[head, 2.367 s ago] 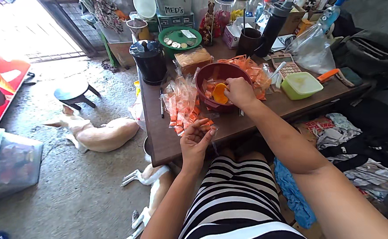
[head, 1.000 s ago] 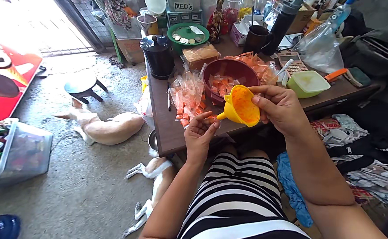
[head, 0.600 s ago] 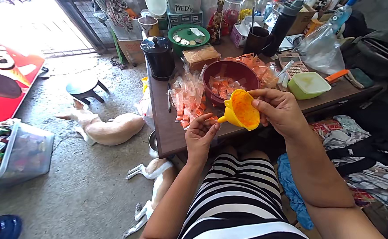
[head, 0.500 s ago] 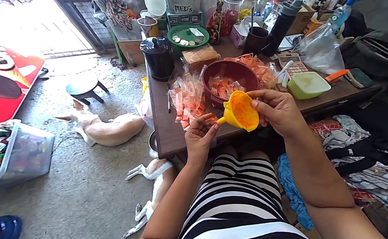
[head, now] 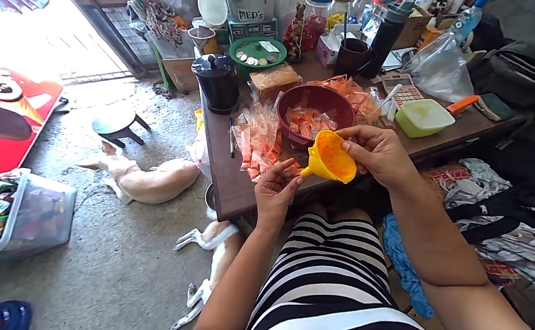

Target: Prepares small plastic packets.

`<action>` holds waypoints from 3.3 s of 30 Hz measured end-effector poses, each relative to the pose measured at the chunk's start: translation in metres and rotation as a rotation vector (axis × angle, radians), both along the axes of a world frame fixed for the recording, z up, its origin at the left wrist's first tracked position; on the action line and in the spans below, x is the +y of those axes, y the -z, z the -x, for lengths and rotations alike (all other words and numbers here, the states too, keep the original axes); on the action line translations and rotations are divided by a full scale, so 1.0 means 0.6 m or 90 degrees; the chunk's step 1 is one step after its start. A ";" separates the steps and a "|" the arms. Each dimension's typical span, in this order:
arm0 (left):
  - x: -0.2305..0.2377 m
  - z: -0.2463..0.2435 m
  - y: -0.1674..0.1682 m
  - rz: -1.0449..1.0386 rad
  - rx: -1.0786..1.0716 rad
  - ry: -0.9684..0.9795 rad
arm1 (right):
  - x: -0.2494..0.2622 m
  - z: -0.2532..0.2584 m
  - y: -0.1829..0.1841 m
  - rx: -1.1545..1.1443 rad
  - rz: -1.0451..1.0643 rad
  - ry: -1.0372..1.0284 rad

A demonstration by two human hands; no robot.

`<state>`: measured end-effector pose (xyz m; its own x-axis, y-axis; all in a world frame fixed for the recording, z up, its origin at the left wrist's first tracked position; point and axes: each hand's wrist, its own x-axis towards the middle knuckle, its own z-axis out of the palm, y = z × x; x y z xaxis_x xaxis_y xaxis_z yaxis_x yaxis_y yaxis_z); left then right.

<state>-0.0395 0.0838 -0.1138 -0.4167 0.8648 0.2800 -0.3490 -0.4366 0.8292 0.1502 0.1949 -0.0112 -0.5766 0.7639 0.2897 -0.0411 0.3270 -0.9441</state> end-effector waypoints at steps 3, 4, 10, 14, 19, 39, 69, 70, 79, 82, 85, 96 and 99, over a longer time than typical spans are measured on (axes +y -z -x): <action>-0.001 0.000 0.002 -0.003 0.013 -0.001 | 0.002 0.001 0.002 -0.010 -0.032 -0.002; -0.001 0.001 0.002 -0.003 0.015 0.001 | 0.005 0.002 0.004 -0.009 -0.043 -0.009; -0.004 0.008 0.009 -0.017 0.042 0.027 | 0.026 0.000 0.017 0.004 -0.106 -0.079; -0.004 0.007 0.013 -0.018 0.043 0.041 | 0.028 0.001 0.014 -0.003 -0.170 -0.112; -0.004 0.006 0.019 -0.032 0.049 0.063 | 0.033 0.003 0.014 -0.007 -0.132 -0.139; 0.006 0.010 0.017 -0.045 0.038 0.185 | 0.044 -0.010 0.029 0.054 -0.327 -0.212; 0.001 0.024 0.011 -0.169 0.228 0.166 | -0.001 -0.053 -0.012 -0.033 -0.500 -0.195; 0.000 0.023 0.011 -0.161 0.210 0.178 | -0.002 -0.053 -0.013 -0.033 -0.503 -0.197; -0.004 0.019 0.020 -0.107 0.037 0.199 | -0.012 -0.048 -0.016 -0.038 -0.532 -0.200; -0.006 0.019 0.021 -0.095 0.029 0.196 | -0.014 -0.047 -0.018 -0.041 -0.539 -0.199; -0.007 0.019 0.021 -0.099 0.039 0.189 | -0.015 -0.048 -0.021 -0.042 -0.544 -0.197; -0.010 0.016 0.019 -0.073 0.037 0.193 | -0.025 -0.047 -0.026 -0.055 -0.588 -0.186; -0.010 0.016 0.017 -0.044 -0.002 0.233 | -0.033 -0.047 -0.027 -0.069 -0.620 -0.181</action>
<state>-0.0489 0.0775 -0.1240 -0.0843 0.9360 0.3418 -0.4944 -0.3371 0.8012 0.1784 0.1752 0.0051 -0.7598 0.0557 0.6478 -0.1667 0.9463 -0.2769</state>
